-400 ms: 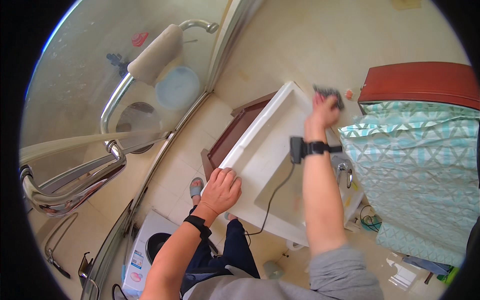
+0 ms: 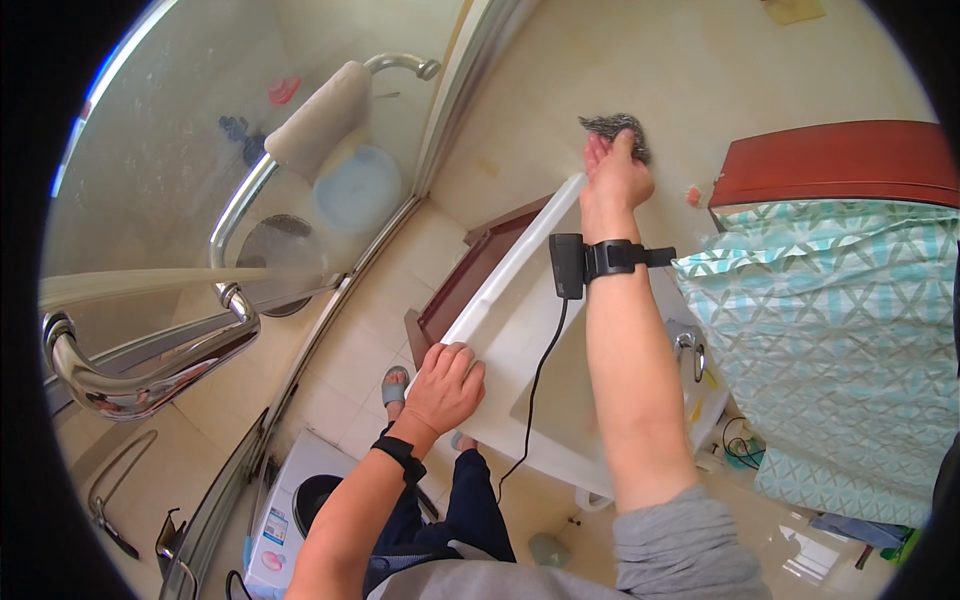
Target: The person cleans a bathroom sink using a steel wool pad and a toothbrush. They scrub the basin and faucet area, rinse the tools, and wipe the sink with a cloth. The person also briefly moves a cleaning bottle and places a mat on a nearby rack.
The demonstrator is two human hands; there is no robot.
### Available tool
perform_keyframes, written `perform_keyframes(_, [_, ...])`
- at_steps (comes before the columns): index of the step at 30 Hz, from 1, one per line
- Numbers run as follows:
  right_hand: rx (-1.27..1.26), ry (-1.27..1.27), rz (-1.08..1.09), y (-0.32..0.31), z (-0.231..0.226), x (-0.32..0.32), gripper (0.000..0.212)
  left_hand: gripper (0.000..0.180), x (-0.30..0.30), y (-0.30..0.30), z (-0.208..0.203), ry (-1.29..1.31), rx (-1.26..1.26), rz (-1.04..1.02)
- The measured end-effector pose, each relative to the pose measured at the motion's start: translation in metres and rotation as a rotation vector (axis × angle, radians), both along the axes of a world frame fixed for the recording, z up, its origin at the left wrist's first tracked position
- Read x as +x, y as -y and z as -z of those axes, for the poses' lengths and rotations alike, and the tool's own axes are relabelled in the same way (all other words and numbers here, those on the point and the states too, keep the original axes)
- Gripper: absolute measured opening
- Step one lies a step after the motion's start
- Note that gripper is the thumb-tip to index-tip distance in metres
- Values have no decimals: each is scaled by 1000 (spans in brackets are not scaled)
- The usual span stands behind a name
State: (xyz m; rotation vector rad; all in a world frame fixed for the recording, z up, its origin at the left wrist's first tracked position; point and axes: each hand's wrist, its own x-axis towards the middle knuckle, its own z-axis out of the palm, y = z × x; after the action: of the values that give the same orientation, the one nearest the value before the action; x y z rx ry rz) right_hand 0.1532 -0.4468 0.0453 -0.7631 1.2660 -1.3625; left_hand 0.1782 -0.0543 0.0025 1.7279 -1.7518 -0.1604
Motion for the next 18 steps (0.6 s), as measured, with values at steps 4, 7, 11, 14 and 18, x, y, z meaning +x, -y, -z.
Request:
perform_keyframes(4, [190,-206,-49,-15,19,-36,27,25,2,-1,0,8,-6,-4])
perform_keyframes(7, [285,-222,172,-23,41,-100,26,25,3,-2,1,-37,5,-16])
perform_keyframes(11, [245,-1104,316,-29,38,-198,28,23,2,-2,2,-55,12,-15])
perform_keyframes(14, [-61,-1517,248,-38,39,-208,31,22,2,-3,1,-46,23,-19])
perform_keyframes(18, [-412,-1513,-5,-53,56,-144,33,22,1,0,3,-28,0,-18])
